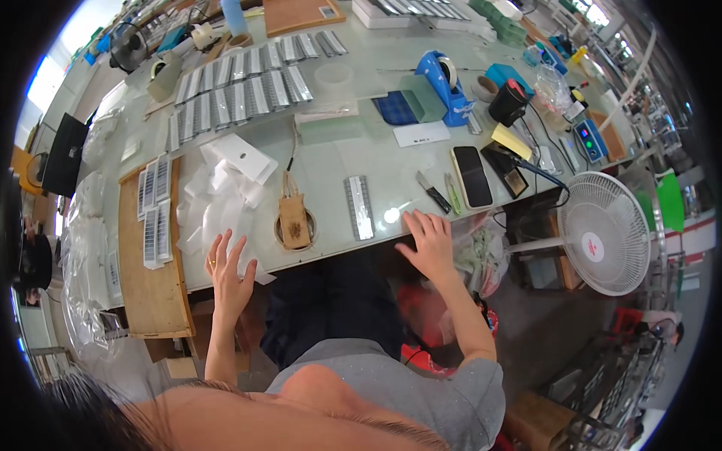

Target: Packaging small solar panels into protective cardboard sleeves on an assembly line.

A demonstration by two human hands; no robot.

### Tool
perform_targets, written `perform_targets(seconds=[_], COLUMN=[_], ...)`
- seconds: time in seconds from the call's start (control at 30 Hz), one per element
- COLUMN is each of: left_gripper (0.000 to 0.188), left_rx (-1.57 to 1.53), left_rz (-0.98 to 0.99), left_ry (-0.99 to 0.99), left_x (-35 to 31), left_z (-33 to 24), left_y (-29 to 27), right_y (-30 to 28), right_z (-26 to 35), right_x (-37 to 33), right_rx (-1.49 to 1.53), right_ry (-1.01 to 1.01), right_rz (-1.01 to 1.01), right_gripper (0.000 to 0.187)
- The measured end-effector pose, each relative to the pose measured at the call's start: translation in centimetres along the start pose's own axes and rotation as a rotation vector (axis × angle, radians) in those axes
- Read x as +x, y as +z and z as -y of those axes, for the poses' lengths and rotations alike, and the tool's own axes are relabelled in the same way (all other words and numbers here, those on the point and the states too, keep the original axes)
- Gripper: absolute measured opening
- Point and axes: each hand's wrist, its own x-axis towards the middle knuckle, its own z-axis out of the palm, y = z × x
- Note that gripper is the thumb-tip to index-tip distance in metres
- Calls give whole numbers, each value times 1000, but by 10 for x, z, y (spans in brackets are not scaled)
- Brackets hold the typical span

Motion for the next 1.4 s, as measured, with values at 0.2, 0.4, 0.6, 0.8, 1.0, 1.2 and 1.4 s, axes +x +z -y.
perform_targets(seconds=[0.2, 0.4, 0.6, 0.8, 1.0, 1.2, 1.4], left_gripper=[47, 41, 48, 57, 63, 34, 27], left_rx=[-112, -81, 86, -17, 181, 20, -89], left_rz=[-31, -105, -180, 83, 260, 25, 41], left_ry=[49, 36, -112, 26, 438, 533, 514], left_x=[2, 9, 25, 24, -36, -35, -11], left_z=[-17, -21, 25, 25, 56, 70, 52], left_y=[3, 5, 18, 1, 12, 31, 22], right_y=[1, -3, -25, 29, 44, 55, 53], right_z=[-2, -10, 70, 127, 134, 136, 133], right_x=[2, 10, 40, 69, 68, 69, 72], right_rx=[-82, 146, 224, 387, 351, 278, 232], right_ry=[-115, 78, -332, -505, -560, -544, -566], right_rz=[-163, -379, -459, -394, -375, -342, -374], right_gripper=[28, 23, 20, 23, 19, 20, 19])
